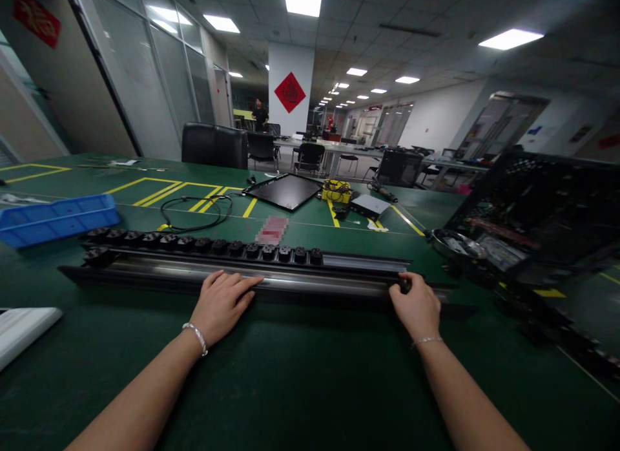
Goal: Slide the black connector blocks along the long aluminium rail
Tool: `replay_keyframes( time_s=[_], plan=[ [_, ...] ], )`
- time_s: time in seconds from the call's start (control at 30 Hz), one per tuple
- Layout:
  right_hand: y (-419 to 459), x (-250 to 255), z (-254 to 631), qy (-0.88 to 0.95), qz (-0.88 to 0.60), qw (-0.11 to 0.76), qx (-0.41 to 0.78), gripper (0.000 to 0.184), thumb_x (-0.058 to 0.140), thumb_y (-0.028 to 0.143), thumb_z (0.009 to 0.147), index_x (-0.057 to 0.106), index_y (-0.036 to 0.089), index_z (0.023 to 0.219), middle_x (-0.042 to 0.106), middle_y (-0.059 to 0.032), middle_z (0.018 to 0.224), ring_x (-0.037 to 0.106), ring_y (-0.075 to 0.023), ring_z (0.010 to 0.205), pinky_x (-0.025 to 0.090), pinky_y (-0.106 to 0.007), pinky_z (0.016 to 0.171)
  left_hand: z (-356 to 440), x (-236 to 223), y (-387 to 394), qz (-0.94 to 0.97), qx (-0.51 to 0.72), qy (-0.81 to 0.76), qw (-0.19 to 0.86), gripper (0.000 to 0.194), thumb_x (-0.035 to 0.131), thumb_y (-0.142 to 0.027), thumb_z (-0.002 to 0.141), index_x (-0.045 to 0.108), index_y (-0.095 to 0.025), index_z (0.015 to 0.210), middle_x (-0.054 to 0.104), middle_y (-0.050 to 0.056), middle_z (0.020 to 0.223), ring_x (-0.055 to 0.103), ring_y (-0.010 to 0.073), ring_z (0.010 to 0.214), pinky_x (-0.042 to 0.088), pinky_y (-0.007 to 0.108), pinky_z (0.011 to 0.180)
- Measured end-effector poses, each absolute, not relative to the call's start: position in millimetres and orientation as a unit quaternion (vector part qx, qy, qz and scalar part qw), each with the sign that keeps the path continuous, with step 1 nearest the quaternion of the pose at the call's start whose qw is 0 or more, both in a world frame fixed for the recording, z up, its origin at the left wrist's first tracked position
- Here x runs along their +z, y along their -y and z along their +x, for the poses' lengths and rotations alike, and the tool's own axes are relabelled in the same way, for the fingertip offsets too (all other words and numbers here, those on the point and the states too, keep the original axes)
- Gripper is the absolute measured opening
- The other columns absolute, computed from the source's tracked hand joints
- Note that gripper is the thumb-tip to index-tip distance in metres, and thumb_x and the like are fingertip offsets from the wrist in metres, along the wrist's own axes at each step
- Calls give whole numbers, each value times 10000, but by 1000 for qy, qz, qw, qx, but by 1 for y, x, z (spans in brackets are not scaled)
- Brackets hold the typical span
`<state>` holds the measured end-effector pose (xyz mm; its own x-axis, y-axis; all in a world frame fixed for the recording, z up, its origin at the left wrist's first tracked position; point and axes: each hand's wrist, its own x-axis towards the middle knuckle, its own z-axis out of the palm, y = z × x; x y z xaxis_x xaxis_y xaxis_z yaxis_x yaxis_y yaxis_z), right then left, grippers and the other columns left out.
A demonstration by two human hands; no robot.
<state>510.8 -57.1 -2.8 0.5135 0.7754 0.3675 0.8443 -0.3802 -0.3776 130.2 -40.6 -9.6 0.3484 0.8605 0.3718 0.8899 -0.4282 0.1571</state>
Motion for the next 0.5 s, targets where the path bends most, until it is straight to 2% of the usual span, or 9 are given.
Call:
replay_keyframes(
  time_s=[0.5],
  plan=[
    [58, -2, 510, 489, -828, 267, -65, 399, 423, 326, 734, 531, 168, 1084, 612, -100, 997, 547, -252, 953, 368, -386, 870, 130, -11, 40, -821, -200, 532, 45, 317, 398, -336, 873, 537, -355, 1157, 614, -19, 812, 563, 168, 848, 260, 401, 955]
  ],
)
